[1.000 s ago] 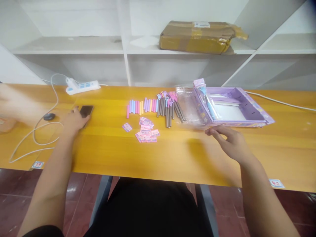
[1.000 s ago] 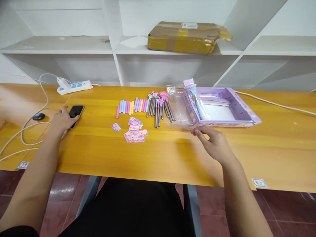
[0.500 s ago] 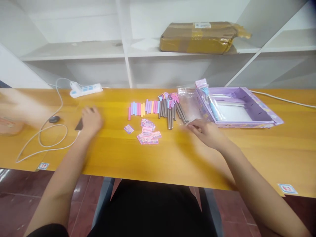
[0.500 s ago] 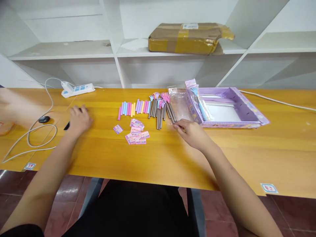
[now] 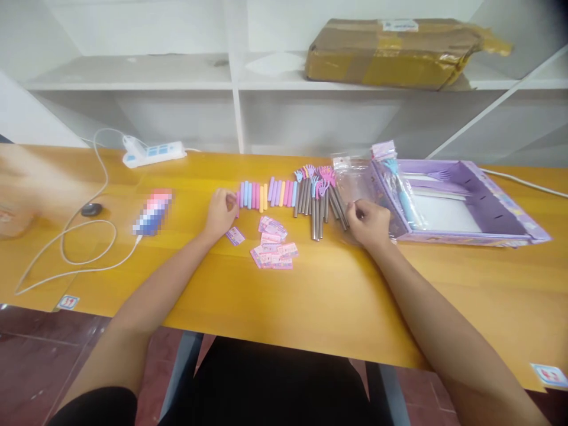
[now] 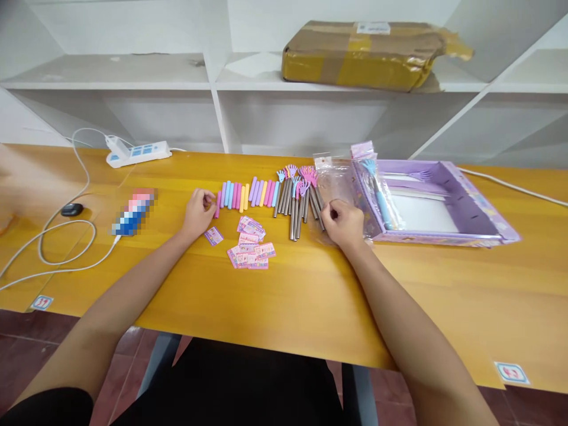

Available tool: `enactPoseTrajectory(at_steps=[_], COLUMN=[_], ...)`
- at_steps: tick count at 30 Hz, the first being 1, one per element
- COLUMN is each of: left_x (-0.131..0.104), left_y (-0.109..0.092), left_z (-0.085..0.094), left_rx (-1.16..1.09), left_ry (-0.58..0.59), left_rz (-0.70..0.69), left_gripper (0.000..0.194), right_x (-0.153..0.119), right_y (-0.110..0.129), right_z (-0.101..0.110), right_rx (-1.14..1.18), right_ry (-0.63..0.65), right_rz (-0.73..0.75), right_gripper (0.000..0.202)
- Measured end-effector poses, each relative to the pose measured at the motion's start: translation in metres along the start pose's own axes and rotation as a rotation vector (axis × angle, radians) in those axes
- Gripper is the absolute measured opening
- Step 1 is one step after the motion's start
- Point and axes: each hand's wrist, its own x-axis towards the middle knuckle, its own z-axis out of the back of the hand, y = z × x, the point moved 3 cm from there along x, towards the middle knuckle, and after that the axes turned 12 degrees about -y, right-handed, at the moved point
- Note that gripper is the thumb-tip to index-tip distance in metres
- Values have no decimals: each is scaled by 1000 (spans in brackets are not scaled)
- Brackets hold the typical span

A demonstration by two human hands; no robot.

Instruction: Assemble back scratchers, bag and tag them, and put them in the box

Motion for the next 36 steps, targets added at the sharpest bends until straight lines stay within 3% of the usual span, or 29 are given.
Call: enactPoseTrajectory(at_steps=[7,20,26,36], left_x=[3,1,0,4], left_y=[12,17,18,16], left_z=[-6,-9,-8,-6], left_rx=[-32,10,94,104], left_ry=[11,62,62,119], left_rz=[94,40,17,30], left_gripper=[24,28,39,46], right_x=[-1,1,2,-8], right_y=[8,7,15,42], right_z=[-9,-10,-10,-23], right_rx=[-56,-78,-107,-74], right_ry=[37,88,119,338], right_rz=[28,-17,59,115], right_gripper=[39,37,36,40])
